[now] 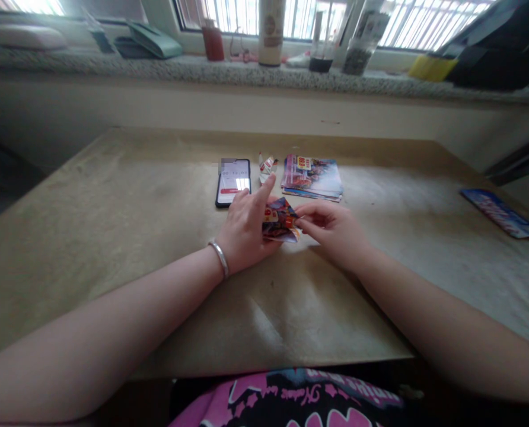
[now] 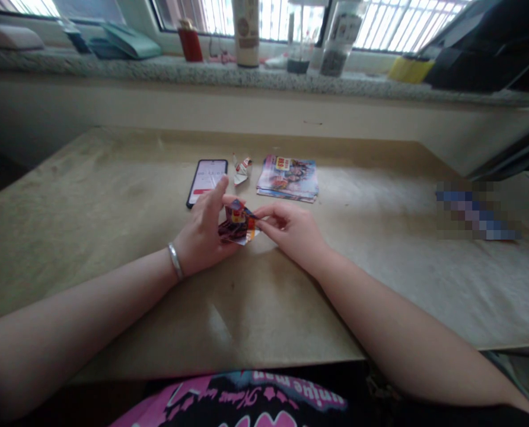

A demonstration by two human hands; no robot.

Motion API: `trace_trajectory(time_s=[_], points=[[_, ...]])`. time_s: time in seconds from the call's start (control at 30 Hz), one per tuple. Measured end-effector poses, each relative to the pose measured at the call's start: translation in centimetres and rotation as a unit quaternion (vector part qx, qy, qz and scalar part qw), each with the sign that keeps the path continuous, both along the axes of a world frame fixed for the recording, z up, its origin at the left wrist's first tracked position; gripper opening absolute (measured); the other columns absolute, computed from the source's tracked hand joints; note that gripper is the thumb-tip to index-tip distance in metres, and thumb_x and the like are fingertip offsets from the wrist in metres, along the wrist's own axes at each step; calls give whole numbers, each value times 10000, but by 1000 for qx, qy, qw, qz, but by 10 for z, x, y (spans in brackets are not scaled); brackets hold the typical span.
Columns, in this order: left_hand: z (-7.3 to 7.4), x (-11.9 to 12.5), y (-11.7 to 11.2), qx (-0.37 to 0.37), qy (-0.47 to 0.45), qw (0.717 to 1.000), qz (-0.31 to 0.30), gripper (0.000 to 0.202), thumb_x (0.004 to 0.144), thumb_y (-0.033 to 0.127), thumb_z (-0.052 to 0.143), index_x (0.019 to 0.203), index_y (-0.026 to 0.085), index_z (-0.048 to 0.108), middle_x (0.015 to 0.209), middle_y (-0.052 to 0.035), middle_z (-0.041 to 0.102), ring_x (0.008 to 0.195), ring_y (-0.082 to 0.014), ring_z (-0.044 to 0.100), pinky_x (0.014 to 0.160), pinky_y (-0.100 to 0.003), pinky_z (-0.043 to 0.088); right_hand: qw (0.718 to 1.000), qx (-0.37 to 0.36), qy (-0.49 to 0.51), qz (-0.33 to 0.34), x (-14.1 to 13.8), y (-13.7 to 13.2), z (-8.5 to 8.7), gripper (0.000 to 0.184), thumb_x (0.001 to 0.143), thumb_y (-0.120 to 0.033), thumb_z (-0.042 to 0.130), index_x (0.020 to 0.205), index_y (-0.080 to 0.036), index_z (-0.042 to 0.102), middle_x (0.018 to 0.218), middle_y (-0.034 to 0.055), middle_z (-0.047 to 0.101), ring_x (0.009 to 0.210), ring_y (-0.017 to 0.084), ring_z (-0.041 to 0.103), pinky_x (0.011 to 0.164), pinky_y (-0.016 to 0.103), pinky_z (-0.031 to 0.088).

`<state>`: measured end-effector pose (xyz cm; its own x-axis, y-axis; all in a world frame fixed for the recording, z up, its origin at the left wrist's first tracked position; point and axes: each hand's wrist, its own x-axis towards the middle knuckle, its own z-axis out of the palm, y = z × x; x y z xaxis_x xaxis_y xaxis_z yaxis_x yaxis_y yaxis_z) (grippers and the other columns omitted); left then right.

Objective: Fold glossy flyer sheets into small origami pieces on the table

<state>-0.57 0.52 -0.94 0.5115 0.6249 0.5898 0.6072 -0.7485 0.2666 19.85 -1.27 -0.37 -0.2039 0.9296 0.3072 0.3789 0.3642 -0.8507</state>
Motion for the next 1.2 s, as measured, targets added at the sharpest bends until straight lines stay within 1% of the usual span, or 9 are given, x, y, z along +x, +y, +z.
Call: trace_trajectory(time_s=[0.13,0.23,0.37,0.5,0.67,0.8,1.03,1.1,1.2], points=[[1,1,0,-11,-12,1000,2,996,797,460,610,1484,184,-56,1143,-115,623,1085,-278,550,1023,-489,367,1000,17,7,3,-1,-2,1,139,818,-286,615,901,-197,682,930,60,681,790,165,623,718,319,529],[-3,1,3,-7,-30,999,-15,1007,795,404,633,1486,181,-65,1130,-104,627,1091,-266,557,1093,-524,289,999,25,19,9,-2,-2,-2,130,826,-274,610,915,-204,674,926,49,676,776,154,620,680,301,529],[-8,2,7,7,-65,998,-23,1001,772,376,670,1487,194,-7,1132,-103,621,1025,-265,595,1111,-589,215,995,54,57,62,-2,-3,-3,168,841,-217,579,1003,-232,621,1048,44,655,821,136,621,668,272,538],[-9,1,9,35,-82,996,-17,971,760,429,678,1485,208,70,1323,-164,491,1104,-308,557,1062,-561,313,989,123,40,75,-2,-7,1,220,808,-163,615,1002,-253,563,1159,41,617,911,134,618,674,247,547],[-9,2,8,64,-68,995,-23,929,784,422,650,1488,220,79,1319,-152,485,1126,-302,529,996,-478,405,976,205,-49,55,0,-7,5,63,835,-176,605,867,-227,624,1064,50,655,937,146,631,685,253,579],[-9,1,7,71,-66,995,-27,920,791,415,644,1492,203,86,1271,-149,520,1052,-286,550,926,-446,446,978,200,-49,36,0,-4,2,47,842,-214,613,859,-218,656,1026,55,668,909,149,649,705,282,609],[-7,0,7,68,-77,994,-29,909,799,460,639,1489,212,102,1368,-158,456,1051,-276,541,924,-431,441,978,206,-43,3,-2,-2,0,69,826,-214,625,810,-217,691,949,46,699,837,142,661,673,267,605],[-7,0,7,66,-76,995,-29,901,800,438,638,1489,205,106,1328,-154,490,1027,-267,543,915,-430,440,982,185,-45,-7,-2,-1,0,68,819,-221,632,794,-219,696,933,40,709,824,145,661,677,271,591],[-7,0,6,60,-73,995,-31,867,810,379,623,1490,196,118,1191,-131,575,989,-251,544,901,-419,439,993,98,-46,-39,-1,0,-2,74,808,-269,646,814,-215,696,790,17,713,693,137,647,629,273,552]])
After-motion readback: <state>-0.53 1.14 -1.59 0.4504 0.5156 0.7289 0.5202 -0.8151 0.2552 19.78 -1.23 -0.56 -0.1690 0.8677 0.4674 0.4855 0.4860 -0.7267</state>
